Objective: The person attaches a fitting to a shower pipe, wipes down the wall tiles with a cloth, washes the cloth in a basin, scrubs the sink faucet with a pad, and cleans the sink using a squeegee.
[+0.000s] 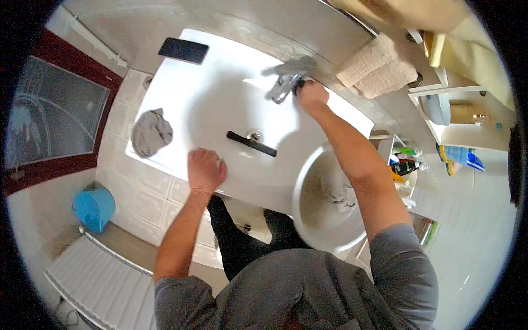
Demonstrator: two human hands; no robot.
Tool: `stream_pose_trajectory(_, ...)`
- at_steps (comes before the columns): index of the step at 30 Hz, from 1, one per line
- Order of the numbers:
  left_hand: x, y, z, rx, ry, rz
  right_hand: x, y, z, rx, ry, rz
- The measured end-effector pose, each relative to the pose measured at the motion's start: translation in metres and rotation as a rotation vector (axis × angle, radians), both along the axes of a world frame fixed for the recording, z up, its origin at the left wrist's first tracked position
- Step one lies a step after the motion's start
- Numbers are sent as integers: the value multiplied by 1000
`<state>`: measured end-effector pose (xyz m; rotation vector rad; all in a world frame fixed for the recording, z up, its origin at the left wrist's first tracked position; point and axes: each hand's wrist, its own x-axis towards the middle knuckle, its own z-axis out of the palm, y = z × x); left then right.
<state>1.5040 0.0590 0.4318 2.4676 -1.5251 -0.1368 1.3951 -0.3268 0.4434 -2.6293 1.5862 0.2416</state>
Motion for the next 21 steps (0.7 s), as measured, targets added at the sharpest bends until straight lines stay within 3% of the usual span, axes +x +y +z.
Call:
stream_pose_trajectory(3, 6, 2, 3, 59, 92, -15, 5, 22, 23, 73, 32, -108)
stream_pose_trajectory(9, 17, 9, 5, -297, 282, -61, 24, 42, 0, -47, -127, -440)
stream_pose_trajectory(11, 23, 12, 15, -466, 460, -68, 24, 51, 0, -51, -156, -462)
stream_pose_trajectory(12, 29, 14, 19, -459, 458, -95, 24, 51, 0, -58, -181, -453)
stream_pose_trajectory(14, 39, 17, 43, -476, 706, -115, 16, 47, -4, -29, -137, -443)
stream_pose_trajectory(17, 95, 17, 85, -307, 835, -28, 9, 27, -16, -69, -431, -556)
stream_pose_trajectory(19, 164, 7, 90, -505, 141, -280, 14, 37, -20, -54, -466, -626)
stream_pose_trajectory(21, 204, 4, 96, -427, 483, 90, 18, 49, -25, 22, -556, -741)
